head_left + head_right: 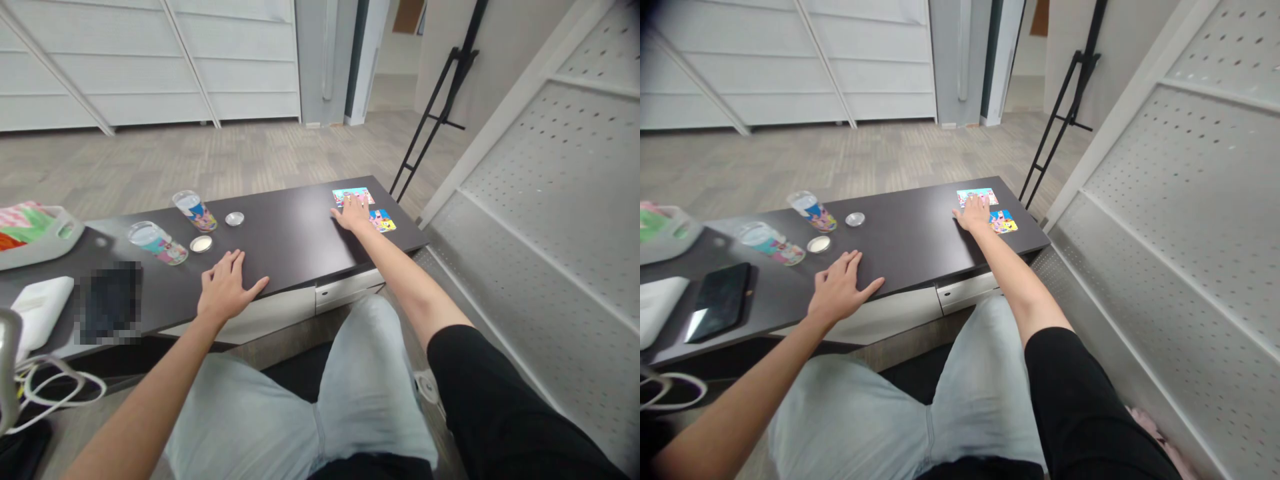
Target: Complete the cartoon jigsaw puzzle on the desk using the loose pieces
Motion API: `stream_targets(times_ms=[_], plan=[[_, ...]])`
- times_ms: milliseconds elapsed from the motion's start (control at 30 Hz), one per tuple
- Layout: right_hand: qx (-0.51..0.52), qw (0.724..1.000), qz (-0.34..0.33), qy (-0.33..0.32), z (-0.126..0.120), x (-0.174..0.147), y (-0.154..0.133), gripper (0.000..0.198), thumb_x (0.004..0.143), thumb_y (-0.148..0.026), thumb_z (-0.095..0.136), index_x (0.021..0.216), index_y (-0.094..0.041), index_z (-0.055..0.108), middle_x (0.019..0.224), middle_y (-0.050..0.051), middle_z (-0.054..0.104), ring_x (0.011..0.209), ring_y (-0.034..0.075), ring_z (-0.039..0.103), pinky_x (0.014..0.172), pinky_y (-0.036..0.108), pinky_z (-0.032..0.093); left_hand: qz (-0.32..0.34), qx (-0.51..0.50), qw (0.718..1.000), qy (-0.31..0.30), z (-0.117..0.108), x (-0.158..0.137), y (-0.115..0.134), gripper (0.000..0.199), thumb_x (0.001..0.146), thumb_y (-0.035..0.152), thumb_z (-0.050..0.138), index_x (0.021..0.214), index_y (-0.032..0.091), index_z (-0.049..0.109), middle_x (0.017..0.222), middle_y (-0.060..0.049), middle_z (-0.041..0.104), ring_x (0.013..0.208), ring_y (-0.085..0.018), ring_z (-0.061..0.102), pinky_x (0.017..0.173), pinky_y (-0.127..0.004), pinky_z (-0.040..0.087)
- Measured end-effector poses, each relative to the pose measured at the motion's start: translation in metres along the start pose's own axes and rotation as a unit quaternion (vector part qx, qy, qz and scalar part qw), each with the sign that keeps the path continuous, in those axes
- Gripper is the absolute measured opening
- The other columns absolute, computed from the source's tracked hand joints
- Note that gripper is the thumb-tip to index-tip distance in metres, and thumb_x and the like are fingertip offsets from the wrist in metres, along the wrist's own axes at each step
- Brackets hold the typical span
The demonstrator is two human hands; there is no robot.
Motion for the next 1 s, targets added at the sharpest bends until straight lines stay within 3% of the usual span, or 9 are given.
stream_targets(times_ms=[100, 233, 400, 533, 600, 667, 733, 833, 1000], plan=[[-0.018, 0.999, 0.007, -0.031, 0.018, 0.014, -0.014, 0.096, 0.135, -0.057, 0.041, 0.202, 0.011, 0.037, 0.212, 0.038, 0.031, 0.205, 0.043, 0.025, 0.164, 0.062, -0.005, 0.002, -0.001, 1.000, -0.002, 0.001, 0.000, -0.002, 0.108, 0.116, 0.084, 0.048, 0.209, 0.028, 0.042, 0.210, -0.021, 0.048, 0.200, -0.045, 0.037, 0.152, -0.070, 0.044], [-0.021, 0.999, -0.011, -0.038, 0.038, 0.000, -0.035, 0.101, 0.135, -0.064, 0.036, 0.204, 0.010, 0.031, 0.215, 0.035, 0.023, 0.206, 0.042, 0.019, 0.165, 0.059, 0.000, 0.006, -0.004, 1.000, 0.001, 0.001, 0.000, 0.000, 0.105, 0.120, 0.076, 0.053, 0.207, 0.018, 0.045, 0.210, -0.025, 0.046, 0.200, -0.046, 0.036, 0.154, -0.071, 0.041], [-0.006, 0.996, -0.083, -0.017, 0.061, -0.052, -0.076, 0.099, 0.136, -0.067, 0.041, 0.206, 0.003, 0.037, 0.216, 0.030, 0.030, 0.204, 0.044, 0.026, 0.166, 0.061, 0.006, 0.004, -0.001, 1.000, 0.003, 0.000, -0.002, 0.006, 0.100, 0.121, 0.068, 0.063, 0.201, 0.009, 0.051, 0.209, -0.029, 0.045, 0.198, -0.049, 0.039, 0.153, -0.071, 0.041], [0.011, 0.982, -0.188, 0.002, 0.074, -0.102, -0.119, 0.084, 0.134, -0.065, 0.055, 0.203, -0.017, 0.054, 0.211, 0.017, 0.049, 0.195, 0.041, 0.046, 0.166, 0.062, 0.015, -0.001, 0.001, 1.000, 0.002, -0.002, -0.004, 0.011, 0.101, 0.123, 0.069, 0.062, 0.201, 0.005, 0.050, 0.210, -0.028, 0.044, 0.199, -0.047, 0.038, 0.156, -0.067, 0.039], [0.022, 0.975, -0.222, 0.010, 0.075, -0.116, -0.130, 0.080, 0.134, -0.061, 0.059, 0.205, -0.024, 0.053, 0.210, 0.012, 0.053, 0.193, 0.037, 0.048, 0.166, 0.059, 0.020, -0.003, 0.002, 1.000, -0.002, -0.002, -0.005, 0.012, 0.102, 0.124, 0.070, 0.061, 0.202, 0.007, 0.049, 0.211, -0.027, 0.043, 0.199, -0.046, 0.038, 0.157, -0.066, 0.037], [0.032, 0.974, -0.221, 0.022, 0.071, -0.118, -0.126, 0.080, 0.135, -0.058, 0.058, 0.207, -0.025, 0.049, 0.213, 0.011, 0.048, 0.196, 0.035, 0.044, 0.166, 0.059, 0.021, -0.005, 0.003, 1.000, -0.006, -0.001, -0.005, 0.012, 0.102, 0.124, 0.071, 0.060, 0.202, 0.006, 0.048, 0.212, -0.026, 0.042, 0.200, -0.045, 0.037, 0.157, -0.065, 0.037], [0.035, 0.982, -0.185, 0.033, 0.064, -0.112, -0.107, 0.079, 0.137, -0.055, 0.050, 0.205, -0.016, 0.050, 0.214, 0.018, 0.042, 0.198, 0.039, 0.040, 0.165, 0.067, 0.020, -0.005, 0.004, 1.000, -0.008, -0.001, -0.005, 0.011, 0.102, 0.125, 0.071, 0.059, 0.203, 0.006, 0.047, 0.212, -0.025, 0.042, 0.201, -0.044, 0.035, 0.157, -0.064, 0.037], [0.031, 0.989, -0.145, 0.027, 0.058, -0.099, -0.073, 0.073, 0.136, -0.053, 0.047, 0.195, -0.013, 0.064, 0.208, 0.023, 0.052, 0.195, 0.045, 0.044, 0.163, 0.077, 0.021, -0.002, 0.003, 1.000, -0.009, 0.000, -0.005, 0.012, 0.102, 0.126, 0.072, 0.058, 0.204, 0.008, 0.046, 0.213, -0.025, 0.041, 0.201, -0.043, 0.034, 0.157, -0.064, 0.037], [0.022, 0.986, -0.163, 0.015, 0.058, -0.095, -0.050, 0.074, 0.132, -0.057, 0.058, 0.194, -0.017, 0.066, 0.207, 0.019, 0.055, 0.192, 0.044, 0.049, 0.160, 0.071, 0.031, -0.003, -0.004, 1.000, -0.011, 0.000, -0.005, 0.012, 0.102, 0.125, 0.075, 0.057, 0.204, 0.010, 0.046, 0.213, -0.025, 0.040, 0.201, -0.043, 0.034, 0.157, -0.064, 0.036]])
Point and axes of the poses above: each hand's wrist, its own x-axis towards the middle knuckle, its own z-axis out of the palm, y = z × x, the point moved 6 cm from there along x, towards the middle knuckle
